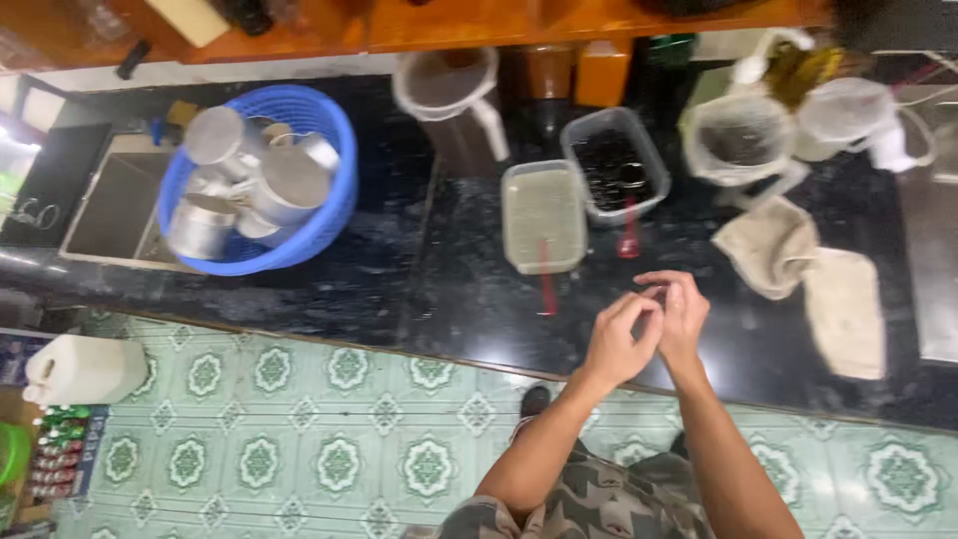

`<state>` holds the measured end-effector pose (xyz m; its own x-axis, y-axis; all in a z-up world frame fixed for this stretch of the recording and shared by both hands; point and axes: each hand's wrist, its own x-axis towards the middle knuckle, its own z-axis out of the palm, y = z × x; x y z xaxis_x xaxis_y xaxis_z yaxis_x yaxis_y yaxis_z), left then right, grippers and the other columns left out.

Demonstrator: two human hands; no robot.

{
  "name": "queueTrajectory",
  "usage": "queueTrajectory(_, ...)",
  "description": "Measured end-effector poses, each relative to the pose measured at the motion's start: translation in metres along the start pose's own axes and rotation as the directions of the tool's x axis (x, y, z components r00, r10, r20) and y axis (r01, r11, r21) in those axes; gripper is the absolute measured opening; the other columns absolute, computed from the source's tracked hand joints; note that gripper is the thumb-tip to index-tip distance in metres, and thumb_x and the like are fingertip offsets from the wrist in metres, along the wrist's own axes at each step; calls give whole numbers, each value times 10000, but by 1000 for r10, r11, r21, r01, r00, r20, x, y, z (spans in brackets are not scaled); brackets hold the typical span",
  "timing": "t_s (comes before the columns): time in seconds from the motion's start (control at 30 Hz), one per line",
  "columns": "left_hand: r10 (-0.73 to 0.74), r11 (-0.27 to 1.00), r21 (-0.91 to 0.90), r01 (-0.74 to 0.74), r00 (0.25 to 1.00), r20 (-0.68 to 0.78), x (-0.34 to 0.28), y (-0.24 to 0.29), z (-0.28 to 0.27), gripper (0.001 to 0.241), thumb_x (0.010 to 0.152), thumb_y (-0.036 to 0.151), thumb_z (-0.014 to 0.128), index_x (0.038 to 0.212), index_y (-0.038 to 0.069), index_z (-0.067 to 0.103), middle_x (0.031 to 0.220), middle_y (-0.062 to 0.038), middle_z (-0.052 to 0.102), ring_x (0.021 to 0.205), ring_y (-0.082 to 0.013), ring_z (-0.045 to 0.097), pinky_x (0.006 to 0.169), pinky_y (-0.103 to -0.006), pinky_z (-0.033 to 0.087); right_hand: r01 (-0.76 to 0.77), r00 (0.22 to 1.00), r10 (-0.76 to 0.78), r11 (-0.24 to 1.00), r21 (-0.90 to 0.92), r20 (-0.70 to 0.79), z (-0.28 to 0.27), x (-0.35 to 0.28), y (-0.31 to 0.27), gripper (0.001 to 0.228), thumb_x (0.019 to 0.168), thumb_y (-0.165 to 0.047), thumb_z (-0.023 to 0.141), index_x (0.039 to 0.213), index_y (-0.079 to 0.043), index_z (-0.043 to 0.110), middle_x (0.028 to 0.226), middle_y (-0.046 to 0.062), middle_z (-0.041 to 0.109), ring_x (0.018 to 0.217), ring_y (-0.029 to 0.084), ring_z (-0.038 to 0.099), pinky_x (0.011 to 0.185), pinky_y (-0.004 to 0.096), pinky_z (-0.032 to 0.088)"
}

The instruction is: Cleaning a beverage prep counter and wiping down various ingredient bottles.

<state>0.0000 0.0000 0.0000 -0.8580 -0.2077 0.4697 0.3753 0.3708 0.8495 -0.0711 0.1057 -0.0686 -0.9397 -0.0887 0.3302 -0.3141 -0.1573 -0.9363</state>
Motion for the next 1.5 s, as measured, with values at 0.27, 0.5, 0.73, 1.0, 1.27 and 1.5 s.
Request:
queueTrajectory(0.27,-238,962,128,243,970,-56,16,-76,230,116,893,65,659,997,30,697,987,-157,705,869,-340,718,765,-402,579,263,964,-148,653,-710,221,-280,38,84,395,922,-219,688,1213,34,602,1352,288,603,1281,438,547,1108,505,414)
queueTrajectory(0.5,-180,919,356,170,984,-6,58,-186,347,264,961,66,618,1220,36,661,1259,-182,671,1210,-374,627,1066,-429,517,208,962,103,330,-921,254,-351,41,148,683,907,-326,631,1441,72,479,1561,322,414,1472,498,354,1225,568,277)
queueTrajectory(0.73,-118,717,694,-72,968,222,77,-249,393,723,959,492,610,1490,18,481,1553,-169,454,1454,-393,371,1197,-538,276,100,948,261,304,-947,184,-348,140,201,845,968,-522,493,1520,102,354,1643,316,225,1566,435,117,1235,576,72)
queueTrajectory(1.0,-304,531,837,133,952,41,85,-246,398,652,1028,559,407,1525,148,507,1674,-53,386,1547,-301,279,1288,-496,178,327,890,192,360,-873,413,-324,222,244,747,1060,-535,393,1610,-32,356,1713,228,205,1594,396,128,1262,550,89)
queueTrajectory(1.27,-329,487,826,283,936,-126,8,-183,410,797,1014,587,402,1607,56,366,1711,-98,262,1590,-339,175,1277,-536,72,444,811,202,397,-803,548,-340,151,209,745,1026,-530,335,1645,-121,270,1729,139,155,1595,332,101,1275,504,64)
queueTrajectory(1.5,-315,583,764,276,944,-100,-93,-117,376,779,1012,557,436,1585,30,404,1723,-114,260,1613,-350,167,1298,-545,85,336,864,255,349,-875,433,-339,30,156,771,1019,-575,326,1638,-124,242,1729,148,121,1594,350,53,1268,507,35)
